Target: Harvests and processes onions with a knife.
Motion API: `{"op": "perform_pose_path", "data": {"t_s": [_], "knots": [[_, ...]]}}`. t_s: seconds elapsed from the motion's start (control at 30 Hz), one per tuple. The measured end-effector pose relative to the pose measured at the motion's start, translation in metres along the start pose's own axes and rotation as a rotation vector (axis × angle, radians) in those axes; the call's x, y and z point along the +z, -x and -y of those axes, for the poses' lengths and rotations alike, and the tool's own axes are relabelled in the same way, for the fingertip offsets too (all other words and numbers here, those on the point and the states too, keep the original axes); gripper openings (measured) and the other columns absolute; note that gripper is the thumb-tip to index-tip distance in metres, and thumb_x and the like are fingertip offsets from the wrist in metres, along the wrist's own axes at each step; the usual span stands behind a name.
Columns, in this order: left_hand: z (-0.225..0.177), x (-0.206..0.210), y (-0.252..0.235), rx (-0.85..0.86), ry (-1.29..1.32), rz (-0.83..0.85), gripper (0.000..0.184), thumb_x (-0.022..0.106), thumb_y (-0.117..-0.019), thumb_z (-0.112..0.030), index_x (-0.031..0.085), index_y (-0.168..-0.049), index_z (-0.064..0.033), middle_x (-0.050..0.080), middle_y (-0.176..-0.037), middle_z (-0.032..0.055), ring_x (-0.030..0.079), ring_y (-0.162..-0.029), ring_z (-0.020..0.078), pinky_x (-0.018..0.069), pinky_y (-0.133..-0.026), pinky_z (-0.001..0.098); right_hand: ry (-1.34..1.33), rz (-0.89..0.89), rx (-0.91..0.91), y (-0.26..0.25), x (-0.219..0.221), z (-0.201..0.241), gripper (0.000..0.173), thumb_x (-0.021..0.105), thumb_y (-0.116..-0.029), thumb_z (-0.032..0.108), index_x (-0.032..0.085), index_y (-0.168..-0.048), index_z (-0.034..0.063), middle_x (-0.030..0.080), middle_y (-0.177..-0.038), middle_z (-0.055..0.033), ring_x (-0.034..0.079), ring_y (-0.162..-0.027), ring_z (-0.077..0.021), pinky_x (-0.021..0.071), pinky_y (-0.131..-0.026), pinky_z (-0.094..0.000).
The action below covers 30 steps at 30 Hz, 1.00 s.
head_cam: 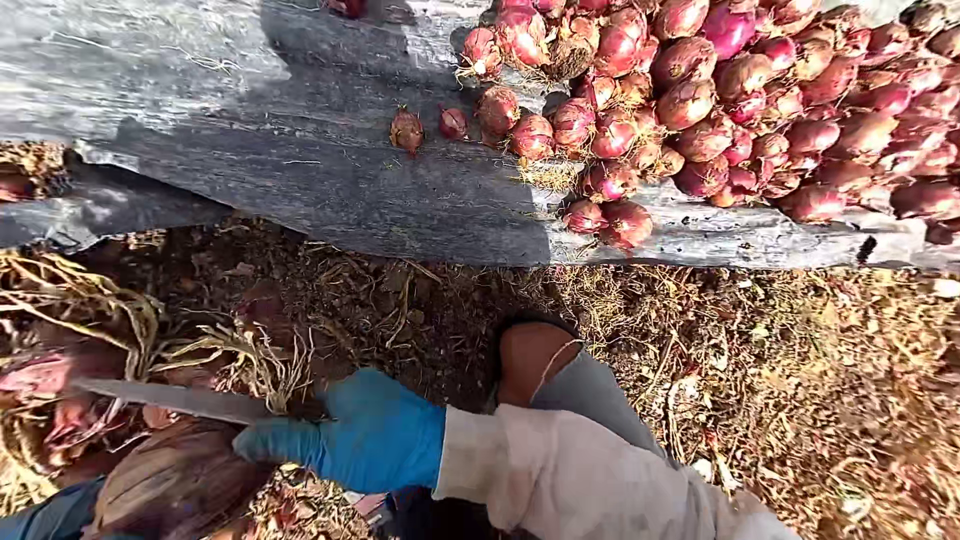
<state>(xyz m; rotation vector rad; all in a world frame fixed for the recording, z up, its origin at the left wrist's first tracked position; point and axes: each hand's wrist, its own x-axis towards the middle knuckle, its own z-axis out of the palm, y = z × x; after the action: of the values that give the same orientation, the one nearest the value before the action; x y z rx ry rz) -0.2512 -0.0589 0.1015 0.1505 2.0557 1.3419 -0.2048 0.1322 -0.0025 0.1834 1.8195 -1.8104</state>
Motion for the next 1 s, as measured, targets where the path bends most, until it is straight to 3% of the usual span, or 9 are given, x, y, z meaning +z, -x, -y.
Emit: {"op": "perform_pose_path", "data": {"t_s": [0.1, 0.23, 0.3, 0.37, 0.47, 0.6, 0.7, 0.8, 1.0], "knots": [[0.035, -0.032, 0.0, 0.015, -0.916, -0.433, 0.057, 0.081, -0.0757, -0.06, 0.063, -0.068, -0.006, 0.06, -0.063, 0.0061, 0.061, -0.059, 0.0216, 0.0484, -0.054, 0.0484, 0.031, -0.091, -0.006, 0.01, 0.006, -0.008, 0.068, 0.042, -0.0989, 0.072, 0.069, -0.078, 0.0129, 0.058, -0.064, -0.0023, 0.061, -0.06, -0.0169, 0.0519, -0.054, -0.0425], [0.045, -0.041, 0.03, -0.126, -0.616, -0.528, 0.034, 0.071, -0.0926, -0.05, 0.062, -0.077, -0.0213, 0.055, -0.059, -0.0045, 0.054, -0.05, 0.0127, 0.0465, -0.045, 0.0381, 0.057, 0.154, 0.269, 0.002, 0.0, -0.007, 0.072, 0.044, -0.0941, 0.077, 0.065, -0.101, 0.0079, 0.056, -0.067, -0.0053, 0.056, -0.054, -0.0187, 0.0534, -0.053, -0.041], [0.047, -0.014, 0.044, -0.09, -0.62, -0.249, 0.031, 0.06, -0.0976, -0.047, 0.063, -0.082, -0.0197, 0.057, -0.065, -0.0045, 0.057, -0.056, 0.0119, 0.0509, -0.051, 0.0363, 0.011, 0.263, 0.282, 0.001, 0.012, -0.008, 0.064, 0.062, -0.0894, 0.068, 0.061, -0.114, 0.0089, 0.059, -0.075, -0.0036, 0.057, -0.057, -0.0167, 0.0531, -0.055, -0.0382], [0.005, 0.019, 0.044, -0.286, -0.721, 0.123, 0.037, 0.051, -0.1028, -0.037, 0.07, -0.101, -0.0047, 0.07, -0.088, 0.0156, 0.07, -0.086, 0.0327, 0.0548, -0.078, 0.0538, -0.095, 0.169, 0.156, 0.008, 0.036, -0.001, 0.048, 0.078, -0.0846, 0.049, 0.069, -0.111, 0.0106, 0.069, -0.087, 0.0001, 0.065, -0.072, -0.0096, 0.0569, -0.069, -0.0317], [-0.061, 0.038, 0.019, -0.634, -0.723, 0.455, 0.042, 0.046, -0.1094, -0.028, 0.063, -0.132, 0.0037, 0.064, -0.13, 0.0287, 0.058, -0.127, 0.046, 0.041, -0.106, 0.0619, -0.14, 0.014, -0.003, 0.017, 0.059, -0.015, 0.034, 0.081, -0.0868, 0.03, 0.072, -0.107, 0.005, 0.073, -0.101, -0.0033, 0.07, -0.098, -0.0103, 0.0582, -0.092, -0.0308], [0.052, -0.018, -0.004, -0.45, -0.977, -0.038, 0.031, 0.053, -0.1024, -0.037, 0.07, -0.103, -0.0099, 0.072, -0.094, 0.0159, 0.071, -0.09, 0.0394, 0.0556, -0.072, 0.0633, 0.053, -0.132, -0.147, 0.01, 0.024, -0.003, 0.039, 0.073, -0.0932, 0.045, 0.07, -0.115, 0.0129, 0.073, -0.097, 0.0018, 0.07, -0.089, -0.0082, 0.0607, -0.084, -0.0318], [0.096, -0.077, -0.029, -0.394, -1.073, -0.235, 0.029, 0.056, -0.1017, -0.03, 0.07, -0.122, -0.0157, 0.071, -0.121, 0.0118, 0.071, -0.1, 0.0391, 0.0564, -0.079, 0.0666, 0.083, -0.424, -0.086, -0.019, -0.022, 0.024, 0.051, 0.053, -0.0992, 0.061, 0.066, -0.104, 0.0115, 0.052, -0.064, 0.0004, 0.049, -0.049, -0.0131, 0.0469, -0.046, -0.0352], [0.109, -0.076, -0.057, -0.422, -1.117, -0.178, 0.042, 0.061, -0.1011, -0.032, 0.061, -0.142, -0.0226, 0.065, -0.14, 0.0086, 0.071, -0.107, 0.0398, 0.0575, -0.081, 0.0675, 0.041, -0.346, -0.001, -0.05, -0.04, 0.039, 0.048, 0.05, -0.103, 0.056, 0.058, -0.124, 0.0132, 0.053, -0.071, -0.0041, 0.052, -0.052, -0.0193, 0.051, -0.048, -0.0407], [0.106, -0.087, -0.077, -0.796, -1.013, -0.146, 0.052, 0.059, -0.0981, -0.058, 0.072, -0.103, -0.0073, 0.073, -0.102, 0.0222, 0.07, -0.102, 0.0452, 0.054, -0.083, 0.069, 0.112, 0.008, 0.266, -0.063, -0.027, -0.007, 0.045, 0.05, -0.107, 0.037, 0.049, -0.149, 0.0218, 0.06, -0.079, -0.0081, 0.057, -0.06, -0.021, 0.0517, -0.056, -0.0408]]}}
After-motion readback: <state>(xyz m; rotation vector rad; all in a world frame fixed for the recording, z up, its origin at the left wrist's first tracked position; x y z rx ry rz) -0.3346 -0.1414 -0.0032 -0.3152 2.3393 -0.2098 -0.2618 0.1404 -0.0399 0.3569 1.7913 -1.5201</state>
